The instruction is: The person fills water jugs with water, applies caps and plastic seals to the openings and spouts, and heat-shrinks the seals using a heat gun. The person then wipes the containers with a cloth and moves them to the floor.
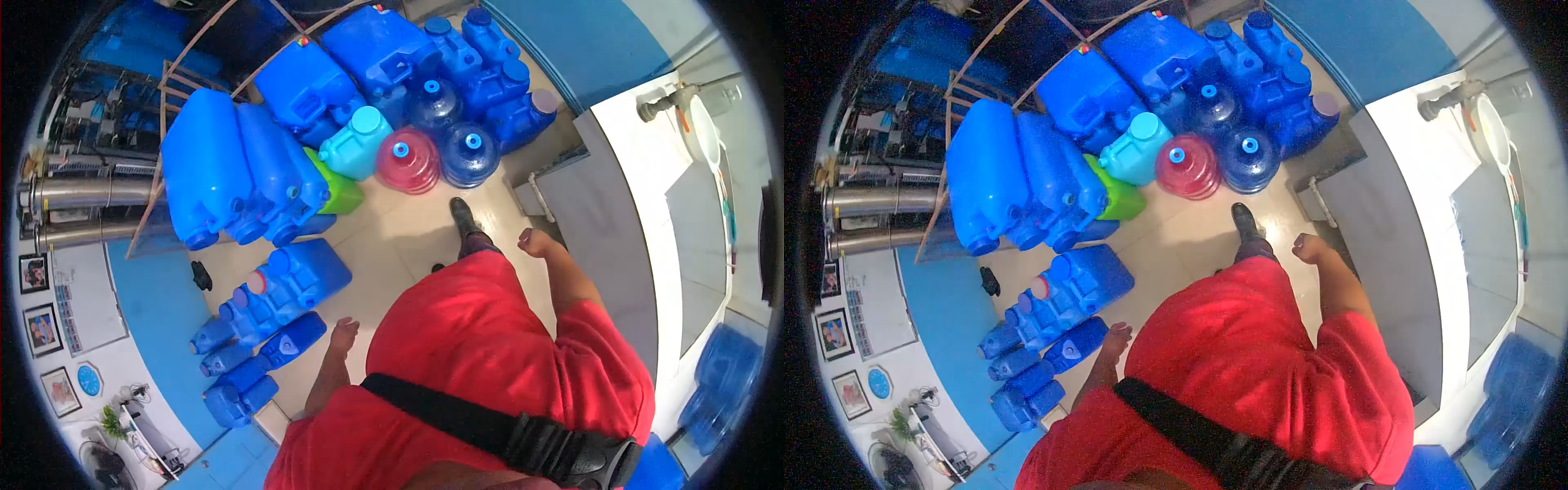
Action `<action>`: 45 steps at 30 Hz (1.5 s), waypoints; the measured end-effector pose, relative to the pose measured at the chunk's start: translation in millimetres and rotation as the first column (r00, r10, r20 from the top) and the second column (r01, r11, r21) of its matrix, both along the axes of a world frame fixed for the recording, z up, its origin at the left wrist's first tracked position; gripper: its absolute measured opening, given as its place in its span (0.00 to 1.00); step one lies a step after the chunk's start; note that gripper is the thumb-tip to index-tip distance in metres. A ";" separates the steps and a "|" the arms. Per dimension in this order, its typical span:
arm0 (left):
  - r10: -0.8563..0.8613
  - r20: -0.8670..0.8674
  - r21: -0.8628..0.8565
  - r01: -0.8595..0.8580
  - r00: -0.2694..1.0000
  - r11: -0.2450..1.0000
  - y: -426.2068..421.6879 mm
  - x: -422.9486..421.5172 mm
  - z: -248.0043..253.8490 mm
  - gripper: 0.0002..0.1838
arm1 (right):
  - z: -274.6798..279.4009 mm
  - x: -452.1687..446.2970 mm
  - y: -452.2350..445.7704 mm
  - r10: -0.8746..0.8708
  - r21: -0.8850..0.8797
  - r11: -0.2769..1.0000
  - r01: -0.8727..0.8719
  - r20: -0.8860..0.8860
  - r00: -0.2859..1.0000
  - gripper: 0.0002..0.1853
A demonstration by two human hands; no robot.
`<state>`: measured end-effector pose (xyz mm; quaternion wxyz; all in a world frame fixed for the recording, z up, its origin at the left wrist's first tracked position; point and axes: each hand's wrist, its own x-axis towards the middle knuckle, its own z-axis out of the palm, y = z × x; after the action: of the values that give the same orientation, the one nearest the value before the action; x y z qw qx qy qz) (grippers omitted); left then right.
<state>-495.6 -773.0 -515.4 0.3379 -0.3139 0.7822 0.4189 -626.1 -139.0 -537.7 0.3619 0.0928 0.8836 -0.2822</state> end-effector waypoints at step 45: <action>0.225 0.023 -0.145 -0.219 0.974 0.965 159.4 -89.7 108.1 0.27 | -104.8 -309.5 0.0 0.577 0.084 0.815 -0.573 -0.038 0.816 0.14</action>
<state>-585.3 -613.7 -407.3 0.2812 -0.4309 0.7630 0.3913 -935.6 -139.0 -642.5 0.3993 -0.1748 0.8902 -0.1320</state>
